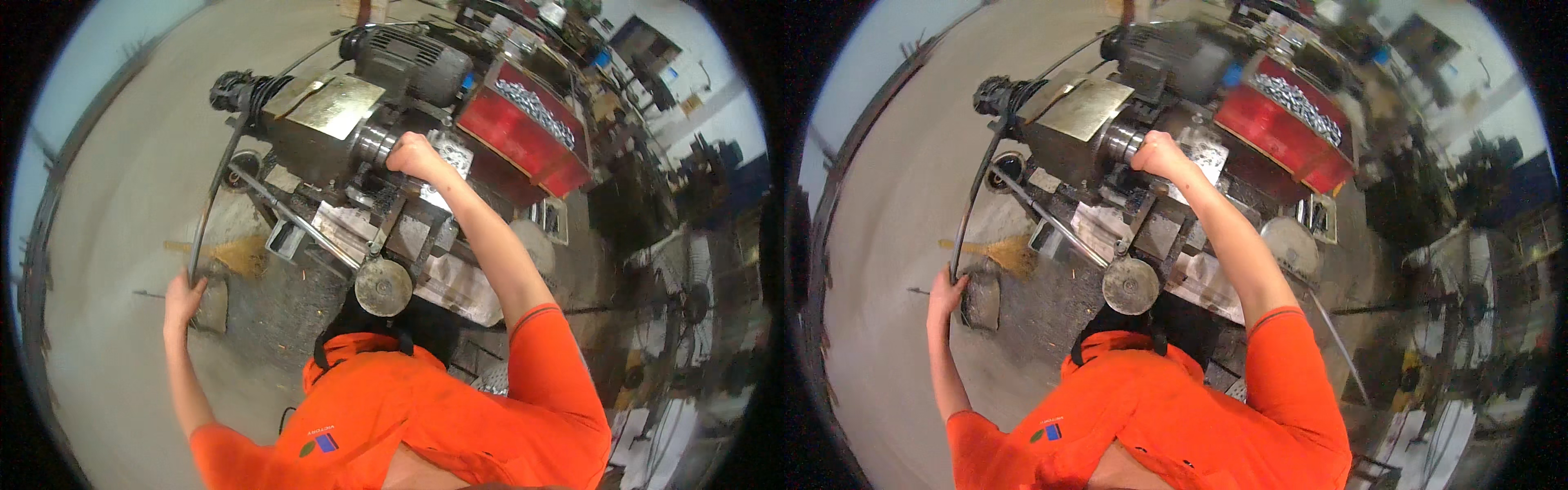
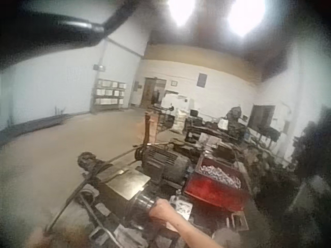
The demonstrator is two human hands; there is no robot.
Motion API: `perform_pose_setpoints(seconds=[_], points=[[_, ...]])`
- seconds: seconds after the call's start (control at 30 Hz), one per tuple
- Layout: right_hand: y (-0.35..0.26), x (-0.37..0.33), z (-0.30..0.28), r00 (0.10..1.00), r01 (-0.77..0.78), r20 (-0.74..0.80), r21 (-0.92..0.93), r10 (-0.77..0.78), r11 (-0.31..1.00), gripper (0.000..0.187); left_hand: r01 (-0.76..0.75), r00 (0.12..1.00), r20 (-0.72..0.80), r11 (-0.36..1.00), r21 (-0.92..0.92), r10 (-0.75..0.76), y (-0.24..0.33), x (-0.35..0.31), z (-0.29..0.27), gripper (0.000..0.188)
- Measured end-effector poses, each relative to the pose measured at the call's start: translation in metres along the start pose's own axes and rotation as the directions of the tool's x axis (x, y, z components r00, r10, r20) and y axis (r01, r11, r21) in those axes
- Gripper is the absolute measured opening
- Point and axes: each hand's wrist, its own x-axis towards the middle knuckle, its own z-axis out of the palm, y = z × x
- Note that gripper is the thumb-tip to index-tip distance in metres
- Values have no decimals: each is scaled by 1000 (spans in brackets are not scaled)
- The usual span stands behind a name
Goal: The person operates a metal turning machine, inserting metal rods into the chuck, engaging the cutting tool, and collecting the finished parts into a perforated metal basket. The person repeats this cycle continuously throughout the clip.
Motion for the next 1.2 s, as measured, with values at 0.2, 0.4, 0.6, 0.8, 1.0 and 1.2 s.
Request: perform_pose_setpoints(seconds=[0.2,0.4,0.6,0.8,1.0,1.2], points=[[35,11,6,662,686,-101,-319,-743,654,13,20,998,-66,995,97,-13,-2,-24,-1,30],[34,3,-3,847,529,94,-245,-524,812,26,153,988,-94,872,465,-123,-68,40,-19,22],[-15,-8,-3,985,-114,-127,46,119,992,27,-87,907,-228,687,722,355,-199,169,-43,27],[-17,-11,-3,984,-64,-159,59,73,996,21,157,937,-344,817,554,53,-178,169,-42,28],[7,-93,-43,867,242,-444,-22,-227,970,26,-271,704,-709,939,-210,45,-40,131,69,27],[63,-220,-90,853,-83,-517,-7,67,997,27,-284,945,194,955,89,263,59,120,226,44]])
